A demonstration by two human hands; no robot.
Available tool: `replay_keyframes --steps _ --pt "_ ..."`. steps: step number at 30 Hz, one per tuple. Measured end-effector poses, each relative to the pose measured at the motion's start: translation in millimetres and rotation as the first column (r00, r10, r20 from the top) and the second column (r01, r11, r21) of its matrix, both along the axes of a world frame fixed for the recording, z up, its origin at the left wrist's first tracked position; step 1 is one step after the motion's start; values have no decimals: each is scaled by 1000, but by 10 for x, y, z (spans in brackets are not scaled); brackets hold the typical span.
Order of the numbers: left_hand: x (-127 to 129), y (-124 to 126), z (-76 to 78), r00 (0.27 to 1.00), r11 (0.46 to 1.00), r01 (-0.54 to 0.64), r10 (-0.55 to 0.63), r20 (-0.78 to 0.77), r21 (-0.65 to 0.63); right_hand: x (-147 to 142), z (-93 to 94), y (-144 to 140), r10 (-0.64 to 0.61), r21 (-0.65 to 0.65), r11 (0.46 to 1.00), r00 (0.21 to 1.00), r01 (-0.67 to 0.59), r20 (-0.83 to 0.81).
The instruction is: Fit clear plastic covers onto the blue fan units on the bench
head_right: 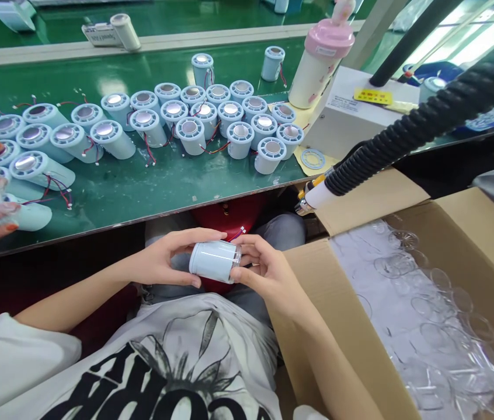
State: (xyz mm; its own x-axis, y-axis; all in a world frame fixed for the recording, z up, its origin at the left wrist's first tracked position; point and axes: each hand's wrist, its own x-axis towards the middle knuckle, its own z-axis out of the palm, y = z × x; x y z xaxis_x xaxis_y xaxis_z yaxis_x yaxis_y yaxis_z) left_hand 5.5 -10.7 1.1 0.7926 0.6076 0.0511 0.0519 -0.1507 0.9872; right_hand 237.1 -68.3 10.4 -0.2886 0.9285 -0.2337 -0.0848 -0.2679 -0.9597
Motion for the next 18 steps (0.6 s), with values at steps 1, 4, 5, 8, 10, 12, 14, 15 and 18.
replay_keyframes --steps 1,4,5,8,10,12,14,15,18 --pt "0 -1 2 1000 1000 -2 2 0 -7 -9 -1 6 -6 -25 1000 1000 6 -22" --pt "-1 -6 11 1000 1000 1 -1 6 -13 -41 -11 19 -23 -97 995 996 14 -89" --pt "-2 -7 14 1000 1000 5 -5 7 -15 -51 -19 21 -35 -119 993 994 22 -104" --pt "-7 -6 20 1000 1000 11 -11 0 -29 -77 -53 20 -74 -195 979 991 51 -108" --pt "-10 -4 21 1000 999 11 -11 -3 -34 -87 -75 16 -76 -246 968 991 47 -109" --pt "-14 -1 19 1000 999 13 -13 0 -33 -98 -86 13 -67 -287 958 989 27 -129" --pt "-16 2 16 1000 999 16 -16 7 -32 -112 -85 15 -67 -322 947 987 15 -149" --pt "-17 3 14 1000 999 19 -19 12 -32 -121 -81 18 -67 -339 941 986 10 -156" --pt "-15 6 8 999 999 31 -29 37 -31 -152 -74 30 -61 -370 929 983 -9 -176"
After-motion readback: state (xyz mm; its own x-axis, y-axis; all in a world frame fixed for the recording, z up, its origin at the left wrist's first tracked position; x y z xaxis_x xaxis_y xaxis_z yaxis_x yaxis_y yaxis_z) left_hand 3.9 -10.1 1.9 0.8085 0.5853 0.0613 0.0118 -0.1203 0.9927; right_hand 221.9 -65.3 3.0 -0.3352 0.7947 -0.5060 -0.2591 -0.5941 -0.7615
